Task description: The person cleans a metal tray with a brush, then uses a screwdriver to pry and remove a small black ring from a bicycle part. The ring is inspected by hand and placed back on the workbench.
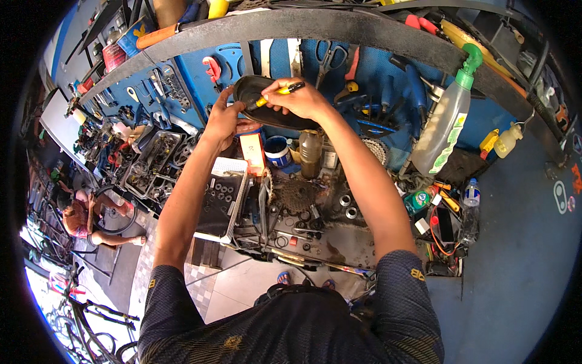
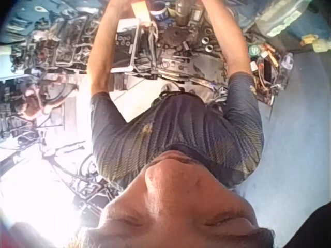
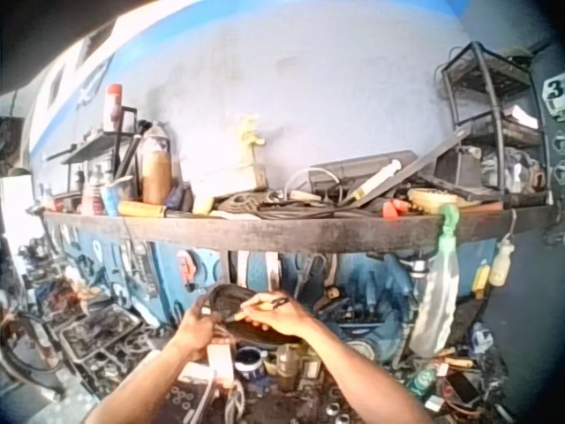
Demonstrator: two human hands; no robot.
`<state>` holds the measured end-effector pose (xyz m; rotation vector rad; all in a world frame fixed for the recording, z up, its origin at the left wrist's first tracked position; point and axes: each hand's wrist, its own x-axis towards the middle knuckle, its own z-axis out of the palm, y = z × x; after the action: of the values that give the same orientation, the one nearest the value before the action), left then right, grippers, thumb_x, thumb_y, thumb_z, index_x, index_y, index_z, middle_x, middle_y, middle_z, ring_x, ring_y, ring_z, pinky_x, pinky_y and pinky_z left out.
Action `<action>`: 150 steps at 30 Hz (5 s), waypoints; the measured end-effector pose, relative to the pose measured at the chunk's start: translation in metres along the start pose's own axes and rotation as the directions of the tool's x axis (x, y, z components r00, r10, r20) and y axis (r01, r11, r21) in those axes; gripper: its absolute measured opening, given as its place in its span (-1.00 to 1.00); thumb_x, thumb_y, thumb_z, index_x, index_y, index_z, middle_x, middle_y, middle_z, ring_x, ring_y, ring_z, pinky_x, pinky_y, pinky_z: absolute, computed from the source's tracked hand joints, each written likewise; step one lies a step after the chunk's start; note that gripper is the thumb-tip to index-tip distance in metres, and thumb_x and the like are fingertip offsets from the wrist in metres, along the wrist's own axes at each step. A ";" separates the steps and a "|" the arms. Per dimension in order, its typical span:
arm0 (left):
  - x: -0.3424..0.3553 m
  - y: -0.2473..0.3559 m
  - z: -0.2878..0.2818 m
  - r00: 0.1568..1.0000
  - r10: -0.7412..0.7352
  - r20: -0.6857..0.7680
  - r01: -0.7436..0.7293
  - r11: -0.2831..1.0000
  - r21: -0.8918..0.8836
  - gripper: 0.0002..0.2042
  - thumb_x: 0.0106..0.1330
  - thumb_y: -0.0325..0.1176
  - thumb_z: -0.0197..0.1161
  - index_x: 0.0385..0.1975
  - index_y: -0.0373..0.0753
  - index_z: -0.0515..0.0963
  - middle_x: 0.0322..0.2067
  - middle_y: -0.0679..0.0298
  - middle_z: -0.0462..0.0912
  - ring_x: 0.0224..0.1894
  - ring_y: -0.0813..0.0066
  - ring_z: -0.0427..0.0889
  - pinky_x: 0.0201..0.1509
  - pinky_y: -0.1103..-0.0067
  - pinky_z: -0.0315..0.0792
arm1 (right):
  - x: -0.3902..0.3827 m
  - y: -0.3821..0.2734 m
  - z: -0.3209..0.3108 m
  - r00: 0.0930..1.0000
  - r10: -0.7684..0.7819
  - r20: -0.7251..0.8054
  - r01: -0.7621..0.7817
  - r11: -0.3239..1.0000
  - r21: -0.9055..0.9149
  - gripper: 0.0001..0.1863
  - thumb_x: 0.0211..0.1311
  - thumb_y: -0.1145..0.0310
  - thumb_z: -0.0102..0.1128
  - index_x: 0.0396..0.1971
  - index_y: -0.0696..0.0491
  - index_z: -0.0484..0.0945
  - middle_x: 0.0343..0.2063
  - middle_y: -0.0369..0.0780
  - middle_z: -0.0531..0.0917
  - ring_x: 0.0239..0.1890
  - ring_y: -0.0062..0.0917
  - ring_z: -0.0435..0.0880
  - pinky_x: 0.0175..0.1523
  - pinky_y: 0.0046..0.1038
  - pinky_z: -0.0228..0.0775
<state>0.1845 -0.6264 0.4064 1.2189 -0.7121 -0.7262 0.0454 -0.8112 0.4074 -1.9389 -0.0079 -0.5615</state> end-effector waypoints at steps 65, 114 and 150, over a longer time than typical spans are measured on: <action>-0.019 0.005 0.057 0.705 0.594 0.388 -0.673 0.385 0.632 -0.44 0.40 -0.62 0.11 0.43 -0.13 0.40 0.22 0.00 0.65 0.03 0.26 0.76 0.02 0.44 0.61 | -0.090 -0.026 -0.006 0.829 -0.156 -0.538 -0.086 0.913 -0.398 -0.77 0.27 0.22 0.46 -0.25 0.08 0.76 -0.44 -0.18 0.80 -0.37 -0.57 0.78 -0.21 -0.45 0.56; -0.010 -0.001 0.029 0.612 0.674 0.414 -0.768 0.383 0.513 -0.34 0.22 -0.66 0.09 0.40 -0.10 0.44 0.01 -0.24 0.67 -0.02 -0.28 0.70 0.07 0.13 0.62 | -0.072 -0.004 0.004 0.809 0.106 -0.578 -0.470 0.708 -0.528 -0.70 0.26 0.16 0.44 -0.28 0.12 0.78 -0.53 0.01 0.75 -0.45 -0.28 0.82 -0.30 -0.28 0.58; -0.187 -0.176 -0.055 0.961 -0.277 0.019 0.273 0.932 -0.239 -0.32 0.40 -0.65 -0.01 0.54 -0.18 0.06 0.11 0.05 0.64 -0.08 0.16 0.80 -0.22 0.36 0.85 | -0.085 -0.050 0.016 0.607 -0.525 -0.597 0.035 0.768 -0.640 -0.81 0.26 0.42 0.46 -0.17 0.14 0.74 -0.31 -0.21 0.82 -0.22 -0.74 0.72 -0.06 -0.55 0.57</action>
<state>0.1008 -0.4774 0.2071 1.1103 -0.4282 -1.0045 -0.0368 -0.7548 0.4125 -2.1266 0.4314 -1.7690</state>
